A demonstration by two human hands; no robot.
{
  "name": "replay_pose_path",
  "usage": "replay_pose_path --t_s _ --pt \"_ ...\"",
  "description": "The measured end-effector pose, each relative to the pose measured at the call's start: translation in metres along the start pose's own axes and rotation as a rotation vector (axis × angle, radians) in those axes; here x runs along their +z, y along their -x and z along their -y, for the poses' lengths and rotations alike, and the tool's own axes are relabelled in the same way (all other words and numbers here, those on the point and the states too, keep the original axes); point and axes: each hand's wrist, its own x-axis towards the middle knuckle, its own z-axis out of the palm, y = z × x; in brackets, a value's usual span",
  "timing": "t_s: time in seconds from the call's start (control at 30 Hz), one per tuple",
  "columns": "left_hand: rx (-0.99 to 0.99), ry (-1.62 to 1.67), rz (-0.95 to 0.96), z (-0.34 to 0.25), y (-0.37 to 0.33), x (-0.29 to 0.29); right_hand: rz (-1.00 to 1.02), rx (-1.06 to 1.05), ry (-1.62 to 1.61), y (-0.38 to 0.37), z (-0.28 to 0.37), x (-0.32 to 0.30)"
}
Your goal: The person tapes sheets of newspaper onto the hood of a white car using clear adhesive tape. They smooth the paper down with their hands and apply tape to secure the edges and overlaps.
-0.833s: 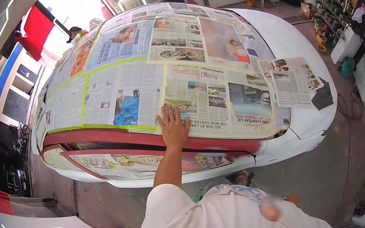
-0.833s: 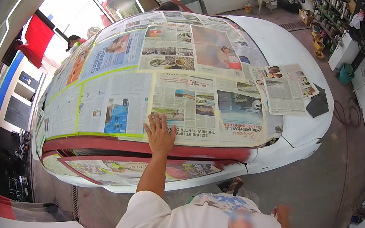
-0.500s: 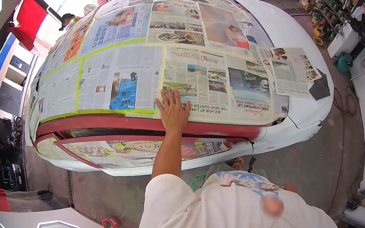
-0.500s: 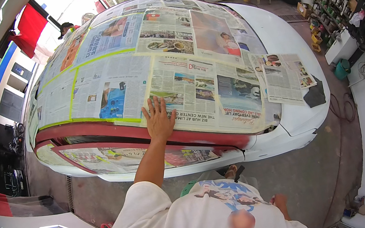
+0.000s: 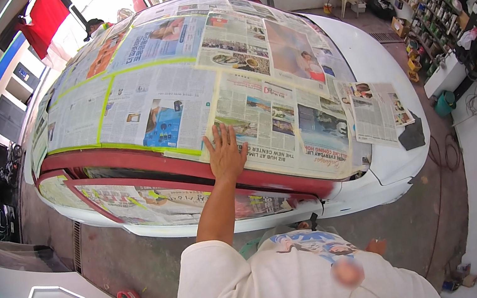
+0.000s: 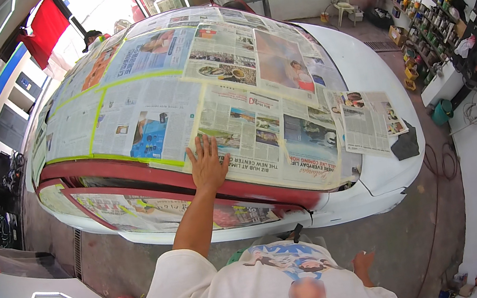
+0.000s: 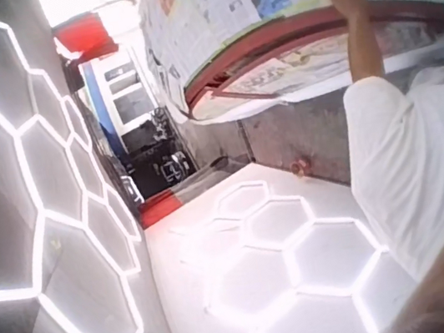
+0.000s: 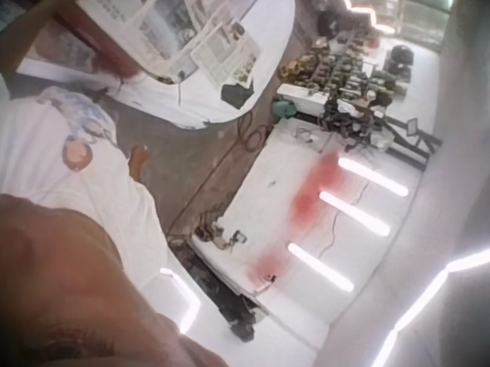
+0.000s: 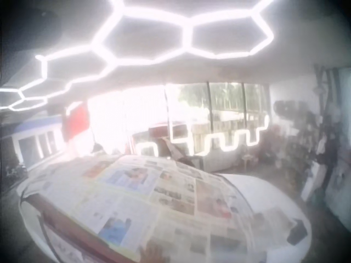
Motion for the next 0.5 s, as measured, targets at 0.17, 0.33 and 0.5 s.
replay_pose_path --t_s 0.17,0.33,0.5 --pt "-0.003 0.002 0.002 0.0 0.002 0.003 0.077 0.197 -0.202 -0.014 0.034 0.001" --pt "-0.006 -0.003 0.02 0.003 0.003 0.006 0.17 0.219 -0.657 -0.034 0.11 0.009" --pt "-0.002 -0.025 0.001 0.004 0.005 0.008 0.252 0.038 -0.821 -0.049 0.178 0.019"
